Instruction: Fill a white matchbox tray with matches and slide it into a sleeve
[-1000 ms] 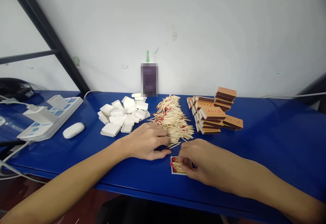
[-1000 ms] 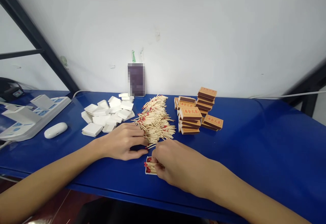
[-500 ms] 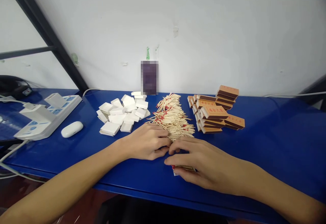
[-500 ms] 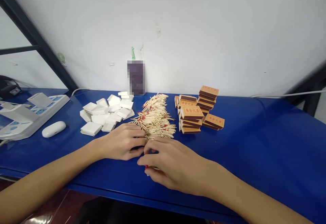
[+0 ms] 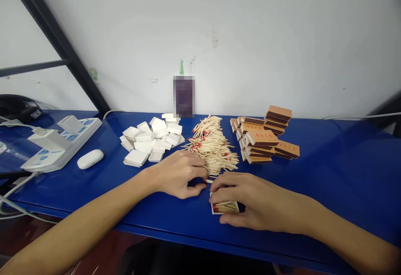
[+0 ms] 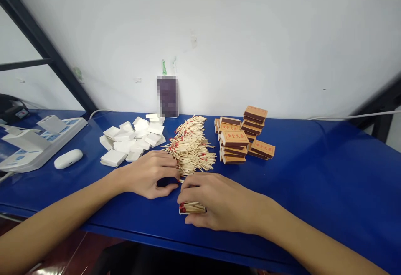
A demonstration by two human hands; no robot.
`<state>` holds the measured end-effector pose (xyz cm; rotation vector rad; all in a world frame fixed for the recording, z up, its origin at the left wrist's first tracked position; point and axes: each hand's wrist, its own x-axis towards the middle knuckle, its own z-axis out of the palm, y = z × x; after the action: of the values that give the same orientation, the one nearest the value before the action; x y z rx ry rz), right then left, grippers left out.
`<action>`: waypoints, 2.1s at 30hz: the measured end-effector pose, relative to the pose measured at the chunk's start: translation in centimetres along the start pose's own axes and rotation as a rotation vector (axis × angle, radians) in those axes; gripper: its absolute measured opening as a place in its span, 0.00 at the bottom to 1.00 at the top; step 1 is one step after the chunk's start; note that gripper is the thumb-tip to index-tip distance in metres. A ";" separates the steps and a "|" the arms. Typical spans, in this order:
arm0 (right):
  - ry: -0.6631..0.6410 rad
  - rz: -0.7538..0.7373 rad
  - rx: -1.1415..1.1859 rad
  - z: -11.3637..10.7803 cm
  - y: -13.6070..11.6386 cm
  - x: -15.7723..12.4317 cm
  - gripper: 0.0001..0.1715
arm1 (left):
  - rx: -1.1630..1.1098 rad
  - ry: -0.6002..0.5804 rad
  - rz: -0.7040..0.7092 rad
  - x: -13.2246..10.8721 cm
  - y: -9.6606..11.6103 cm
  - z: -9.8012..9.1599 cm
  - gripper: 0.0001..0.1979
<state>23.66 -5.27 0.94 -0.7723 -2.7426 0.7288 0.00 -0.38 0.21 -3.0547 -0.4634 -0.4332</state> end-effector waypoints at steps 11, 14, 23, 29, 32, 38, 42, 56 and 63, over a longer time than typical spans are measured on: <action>0.135 -0.088 -0.114 0.6 0.2 0.0 0.14 | 0.027 -0.099 -0.069 -0.4 -0.5 -0.8 0.03; 0.158 0.070 -0.198 -0.5 0.3 0.1 0.12 | -0.004 -0.100 -0.062 -0.2 -0.4 -0.7 0.04; 0.108 0.182 -0.291 -0.2 2.1 0.3 0.16 | 0.003 -0.048 -0.039 0.0 -0.2 0.1 0.07; 0.137 0.161 -0.247 0.0 2.2 0.7 0.15 | 0.013 0.005 -0.020 0.2 0.2 0.8 0.09; 0.164 0.146 -0.215 0.0 2.3 0.8 0.14 | -0.014 0.010 -0.044 0.3 0.4 1.0 0.09; 0.156 0.171 -0.184 -0.1 2.2 0.7 0.10 | -0.055 0.030 -0.068 0.5 0.7 1.0 0.08; 0.162 0.196 -0.244 -0.6 1.9 0.4 0.11 | -0.042 0.038 -0.099 0.4 0.9 0.7 0.08; 0.105 0.337 -0.278 -1.3 2.0 -0.6 0.08 | -0.017 -0.008 0.000 0.2 0.7 0.7 0.07; 0.095 0.245 -0.148 -1.3 1.4 0.1 0.10 | -0.033 -0.043 -0.033 0.0 0.6 -0.1 0.08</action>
<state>24.63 -3.64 1.37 -1.1585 -2.6674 0.5204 0.19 -0.91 0.28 -3.0977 -0.5136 -0.3805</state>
